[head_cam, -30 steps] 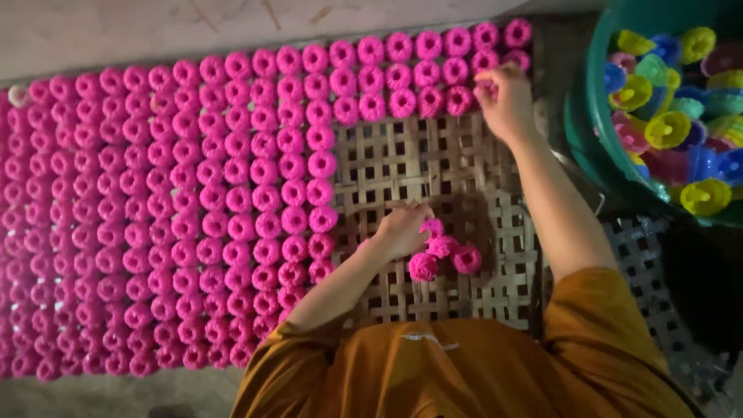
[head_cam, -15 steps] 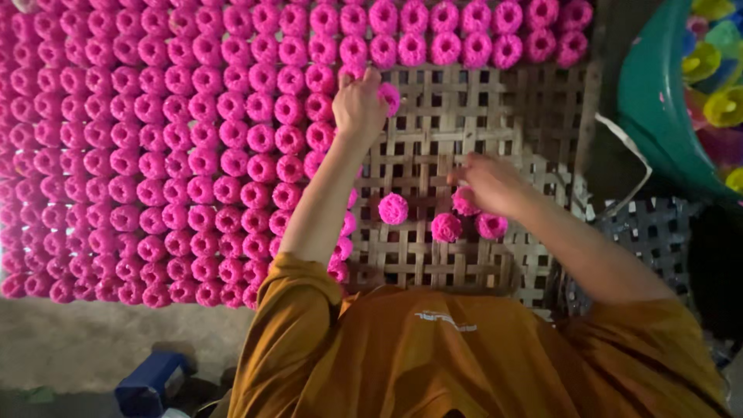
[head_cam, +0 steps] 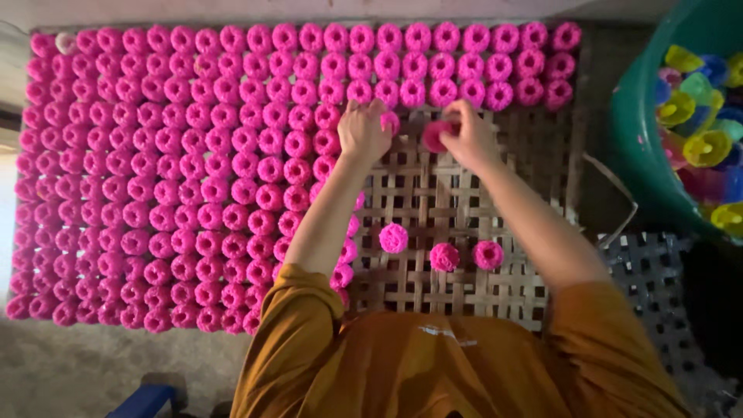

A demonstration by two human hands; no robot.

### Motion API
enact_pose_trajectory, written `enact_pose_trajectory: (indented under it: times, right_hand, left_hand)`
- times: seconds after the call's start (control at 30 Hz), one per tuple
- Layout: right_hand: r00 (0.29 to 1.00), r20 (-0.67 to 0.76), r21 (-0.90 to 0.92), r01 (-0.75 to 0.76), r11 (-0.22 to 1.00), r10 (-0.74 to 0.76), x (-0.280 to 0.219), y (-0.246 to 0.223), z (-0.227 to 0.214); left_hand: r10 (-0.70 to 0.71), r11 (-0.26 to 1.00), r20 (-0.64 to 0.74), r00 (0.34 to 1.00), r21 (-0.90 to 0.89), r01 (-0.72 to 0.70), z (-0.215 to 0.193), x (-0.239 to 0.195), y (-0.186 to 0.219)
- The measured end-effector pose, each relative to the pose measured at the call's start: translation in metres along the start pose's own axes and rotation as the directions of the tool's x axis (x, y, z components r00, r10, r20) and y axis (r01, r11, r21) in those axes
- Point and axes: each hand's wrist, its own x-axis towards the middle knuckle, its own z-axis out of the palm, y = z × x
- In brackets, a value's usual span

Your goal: The person assembles pink flower-shaped items by placing them into colorful plastic molds and arranging them on a woven tray. They repeatedly pick up the items, fit them into molds, and place the completed units back onto the tray in neat rows.

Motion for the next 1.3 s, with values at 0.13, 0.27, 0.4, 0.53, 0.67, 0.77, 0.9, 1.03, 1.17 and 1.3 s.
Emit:
enact_pose_trajectory:
  times: [0.13, 0.27, 0.4, 0.53, 0.67, 0.77, 0.9, 1.03, 1.17, 1.3]
  right_hand:
    - [0.994, -0.102, 0.104, -0.023, 0.994, 0.034, 0.054, 0.024, 0.050]
    - [0.983, -0.126, 0.119, -0.115, 0.986, 0.130, 0.065, 0.028, 0.074]
    - [0.961, -0.247, -0.178, 0.083, 0.980, -0.126, 0.054, 0.002, 0.067]
    - [0.838, -0.354, -0.592, 0.143, 0.793, -0.415, 0.020, -0.036, 0.041]
    - [0.933, 0.324, -0.040, 0.179, 0.983, -0.157, -0.059, -0.065, -0.003]
    - [0.544, 0.799, -0.104, -0.296, 0.950, 0.257, -0.139, -0.082, -0.004]
    - [0.728, 0.685, -0.378, 0.321, 0.869, 0.029, -0.184, -0.080, -0.007]
    - [0.802, 0.545, -0.527, 0.100, 0.844, 0.245, -0.165, -0.064, -0.028]
    - [0.852, 0.393, -0.254, -0.260, 0.932, 0.345, -0.117, -0.022, -0.046]
    - [0.990, -0.047, 0.266, -0.119, 0.956, 0.136, -0.035, 0.062, -0.035]
  left_hand:
    - [-0.060, 0.998, 0.039, 0.997, -0.024, 0.061, 0.004, 0.009, -0.005]
    - [-0.072, 0.995, 0.030, 0.997, -0.064, 0.074, 0.012, 0.010, -0.010]
    - [-0.052, 0.999, -0.007, 0.999, 0.012, 0.052, 0.012, 0.012, -0.007]
    - [-0.021, 0.999, -0.091, 0.996, -0.031, 0.019, -0.007, -0.012, -0.003]
    - [0.091, 0.985, 0.125, 0.988, -0.157, -0.070, -0.041, -0.079, 0.010]
    - [0.037, 0.999, 0.659, 0.751, -0.009, -0.041, -0.056, -0.140, 0.026]
    - [0.117, 0.987, 0.698, 0.707, -0.001, -0.163, -0.058, -0.181, 0.033]
    - [0.217, 0.972, 0.710, 0.670, -0.224, -0.077, -0.056, -0.163, 0.036]
    - [0.096, 0.989, 0.564, 0.820, -0.147, -0.015, -0.039, -0.103, 0.059]
    - [0.207, 0.961, 0.070, 0.976, -0.201, -0.189, -0.004, -0.035, 0.089]
